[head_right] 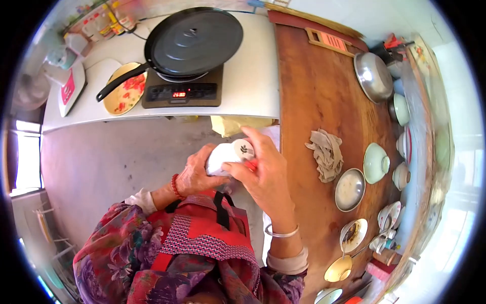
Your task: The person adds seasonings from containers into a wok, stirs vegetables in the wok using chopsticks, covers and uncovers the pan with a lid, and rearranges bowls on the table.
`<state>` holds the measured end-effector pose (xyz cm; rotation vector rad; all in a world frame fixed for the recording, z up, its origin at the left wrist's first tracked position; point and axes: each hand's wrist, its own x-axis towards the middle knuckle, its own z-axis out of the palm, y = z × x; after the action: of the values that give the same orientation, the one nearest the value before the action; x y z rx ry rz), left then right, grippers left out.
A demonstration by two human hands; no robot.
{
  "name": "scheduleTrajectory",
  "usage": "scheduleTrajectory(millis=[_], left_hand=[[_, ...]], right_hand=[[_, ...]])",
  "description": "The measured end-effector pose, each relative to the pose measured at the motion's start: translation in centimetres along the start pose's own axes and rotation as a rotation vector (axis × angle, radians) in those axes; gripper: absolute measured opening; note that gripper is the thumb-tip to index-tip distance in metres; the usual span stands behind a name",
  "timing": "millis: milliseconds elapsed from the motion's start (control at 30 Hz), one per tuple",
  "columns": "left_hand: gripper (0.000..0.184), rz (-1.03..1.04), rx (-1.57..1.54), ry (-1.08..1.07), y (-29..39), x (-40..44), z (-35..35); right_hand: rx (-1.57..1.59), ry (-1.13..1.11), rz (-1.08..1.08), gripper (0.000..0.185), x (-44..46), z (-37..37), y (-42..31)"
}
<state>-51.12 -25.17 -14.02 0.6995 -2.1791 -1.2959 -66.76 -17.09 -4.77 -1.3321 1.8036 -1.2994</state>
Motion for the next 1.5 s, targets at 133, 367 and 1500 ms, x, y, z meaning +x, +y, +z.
scheduleTrajectory(millis=[133, 367, 1500], left_hand=[[0.058, 0.055, 0.157, 0.014, 0.6, 0.8, 1.0], [0.069, -0.163, -0.130, -0.458, 0.5, 1.4, 1.3], [0.066, -0.302, -0.537, -0.172, -1.3, -2.1, 0.0]], right_hand=[[-0.477, 0.036, -0.270, 0.032, 1.2, -0.4, 1.4], [-0.396, 0.018, -0.352, 0.020, -0.6, -2.8, 6.1], [0.255, 0.049, -0.008, 0.030, 5.8, -7.0, 4.6]])
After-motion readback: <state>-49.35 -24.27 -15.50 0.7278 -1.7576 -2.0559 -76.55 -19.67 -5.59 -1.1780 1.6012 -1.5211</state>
